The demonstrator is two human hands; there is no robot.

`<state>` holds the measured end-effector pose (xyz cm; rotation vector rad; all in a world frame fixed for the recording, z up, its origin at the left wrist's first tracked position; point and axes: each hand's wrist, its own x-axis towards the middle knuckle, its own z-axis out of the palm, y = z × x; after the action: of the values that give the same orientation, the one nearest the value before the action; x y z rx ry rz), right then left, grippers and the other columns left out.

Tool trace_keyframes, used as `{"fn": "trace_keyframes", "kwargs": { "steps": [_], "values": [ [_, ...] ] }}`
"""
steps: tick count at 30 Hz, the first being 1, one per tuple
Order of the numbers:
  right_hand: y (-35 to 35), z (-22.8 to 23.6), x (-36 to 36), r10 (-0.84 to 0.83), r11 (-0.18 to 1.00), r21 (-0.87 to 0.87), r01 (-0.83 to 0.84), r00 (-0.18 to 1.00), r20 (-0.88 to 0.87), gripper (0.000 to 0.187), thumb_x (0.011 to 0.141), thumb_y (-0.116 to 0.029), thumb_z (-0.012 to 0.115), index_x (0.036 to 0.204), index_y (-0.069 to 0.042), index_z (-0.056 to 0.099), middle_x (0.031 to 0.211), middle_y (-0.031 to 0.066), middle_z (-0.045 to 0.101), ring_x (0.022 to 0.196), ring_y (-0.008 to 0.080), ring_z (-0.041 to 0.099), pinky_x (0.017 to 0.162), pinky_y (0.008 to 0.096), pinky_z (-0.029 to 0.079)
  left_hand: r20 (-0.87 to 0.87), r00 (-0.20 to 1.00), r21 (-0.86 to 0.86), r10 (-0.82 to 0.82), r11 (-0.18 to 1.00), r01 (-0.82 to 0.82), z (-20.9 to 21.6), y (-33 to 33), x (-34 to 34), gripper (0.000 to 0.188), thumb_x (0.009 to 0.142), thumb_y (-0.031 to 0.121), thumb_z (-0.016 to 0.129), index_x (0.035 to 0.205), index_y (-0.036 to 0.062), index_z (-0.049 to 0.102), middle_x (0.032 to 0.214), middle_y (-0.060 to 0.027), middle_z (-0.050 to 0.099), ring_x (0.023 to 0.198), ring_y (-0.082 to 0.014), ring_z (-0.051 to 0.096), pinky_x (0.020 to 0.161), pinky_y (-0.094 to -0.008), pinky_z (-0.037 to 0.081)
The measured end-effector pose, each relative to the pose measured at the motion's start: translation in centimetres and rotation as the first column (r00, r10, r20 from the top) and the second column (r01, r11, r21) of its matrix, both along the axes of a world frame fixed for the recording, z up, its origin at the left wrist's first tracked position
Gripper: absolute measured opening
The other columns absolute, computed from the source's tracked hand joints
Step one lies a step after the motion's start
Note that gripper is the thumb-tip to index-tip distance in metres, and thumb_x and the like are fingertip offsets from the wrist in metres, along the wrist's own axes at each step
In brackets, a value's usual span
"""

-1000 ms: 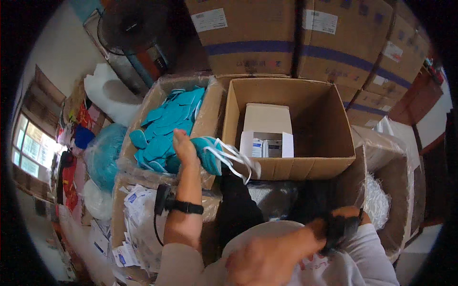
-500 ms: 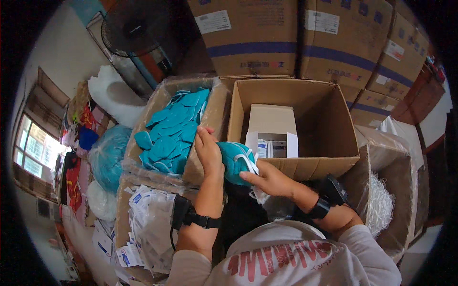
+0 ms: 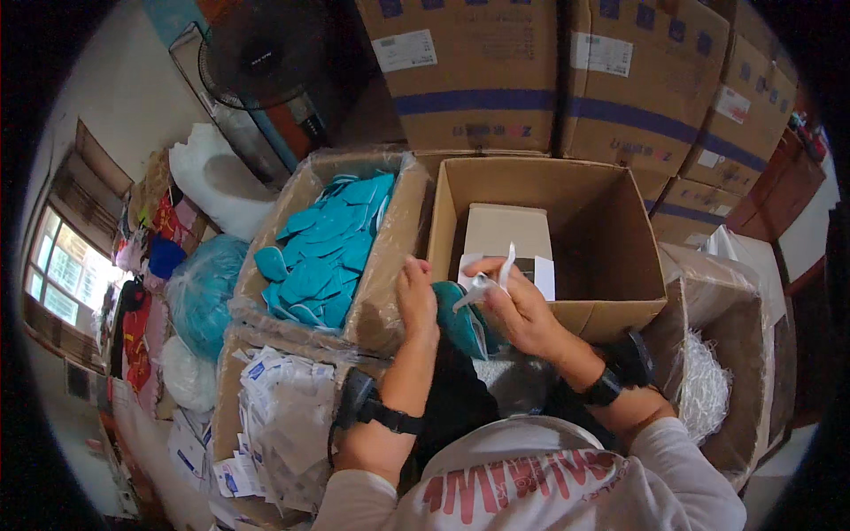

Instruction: Sort, fold, and pack facial masks into cardboard boxes.

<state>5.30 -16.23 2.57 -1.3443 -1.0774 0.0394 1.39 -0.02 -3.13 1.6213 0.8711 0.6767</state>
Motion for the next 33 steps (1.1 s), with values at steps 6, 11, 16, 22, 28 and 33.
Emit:
{"fn": "trace_keyframes", "kwargs": {
  "steps": [6, 11, 16, 22, 28, 33],
  "values": [
    [2.3, 3.1, -4.0, 0.306, 0.919, -0.287, -0.272, 0.949, 0.081, 0.024, 0.090, -0.020, 0.038, 0.083, -0.002, 0.052, 0.078, 0.0172, 0.053, 0.073, 0.0356, 0.051, 0.065, 0.0385, 0.042, 0.010, 1.000, 0.152, 0.012, 0.988, -0.014, 1.7, 0.1, 3.2, 0.033, 0.089, 0.031, 0.039, 0.078, 0.0028, 0.052, 0.070, -0.0110, 0.051, 0.066, -0.0200, 0.047, 0.062, -0.0329, 0.041],
    [-1.7, 6.4, -7.3, 0.790, 0.562, -0.505, -0.656, 0.607, 0.090, 0.019, 0.083, -0.020, 0.045, 0.077, -0.003, 0.054, 0.082, 0.0161, 0.056, 0.080, 0.0303, 0.056, 0.070, 0.0383, 0.045, 0.379, 0.845, -0.446, 0.378, 0.874, -0.191, -3.0, 9.1, 2.2, 0.037, 0.090, 0.042, 0.038, 0.084, 0.0083, 0.051, 0.081, -0.0057, 0.052, 0.075, -0.0192, 0.049, 0.068, -0.0337, 0.042],
    [-8.4, 2.2, 0.1, 0.295, 0.896, -0.403, -0.185, 0.928, 0.229, 0.025, 0.084, -0.027, 0.044, 0.084, -0.005, 0.056, 0.076, 0.0131, 0.052, 0.063, 0.0319, 0.052, 0.056, 0.0375, 0.044, 0.223, 0.894, -0.536, 0.389, 0.815, -0.221, -4.3, 10.1, 0.9, 0.042, 0.088, 0.051, 0.036, 0.086, 0.0122, 0.050, 0.093, -0.0043, 0.054, 0.091, -0.0206, 0.051, 0.083, -0.0404, 0.041],
    [-34.2, -4.5, 10.5, -0.866, 0.421, -0.435, 0.796, 0.495, 0.067, 0.029, 0.089, -0.027, 0.042, 0.090, -0.003, 0.057, 0.079, 0.0111, 0.058, 0.070, 0.0235, 0.056, 0.061, 0.0345, 0.041, 0.069, 0.778, -0.541, 0.624, 0.679, -0.497, -5.5, 19.6, -1.4, 0.055, 0.084, 0.060, 0.034, 0.087, 0.0109, 0.059, 0.096, -0.0073, 0.055, 0.085, -0.0235, 0.051, 0.077, -0.0400, 0.043],
    [-49.8, -14.0, 10.5, -0.145, -0.470, -0.814, 0.342, 0.880, 0.453, 0.038, 0.078, -0.034, 0.053, 0.089, 0.002, 0.059, 0.086, 0.0227, 0.060, 0.081, 0.0392, 0.056, 0.070, 0.0430, 0.044, 0.119, 0.811, -0.276, 0.573, 0.804, -0.527, -8.7, 31.6, -6.7, 0.047, 0.089, 0.043, 0.036, 0.103, 0.0028, 0.057, 0.101, -0.0125, 0.055, 0.085, -0.0262, 0.054, 0.077, -0.0389, 0.045],
    [-29.3, -10.8, 17.0, -0.596, 0.005, -0.956, 0.292, 0.769, 0.231, 0.035, 0.082, -0.031, 0.053, 0.087, 0.002, 0.060, 0.075, 0.0095, 0.060, 0.073, 0.0262, 0.056, 0.066, 0.0389, 0.045, -0.106, 0.800, 0.534, 0.590, 0.713, -0.455, -7.2, 27.6, -3.9, 0.039, 0.088, 0.028, 0.044, 0.112, -0.0023, 0.050, 0.109, -0.0151, 0.053, 0.092, -0.0268, 0.054, 0.083, -0.0345, 0.043]
  ]
}}
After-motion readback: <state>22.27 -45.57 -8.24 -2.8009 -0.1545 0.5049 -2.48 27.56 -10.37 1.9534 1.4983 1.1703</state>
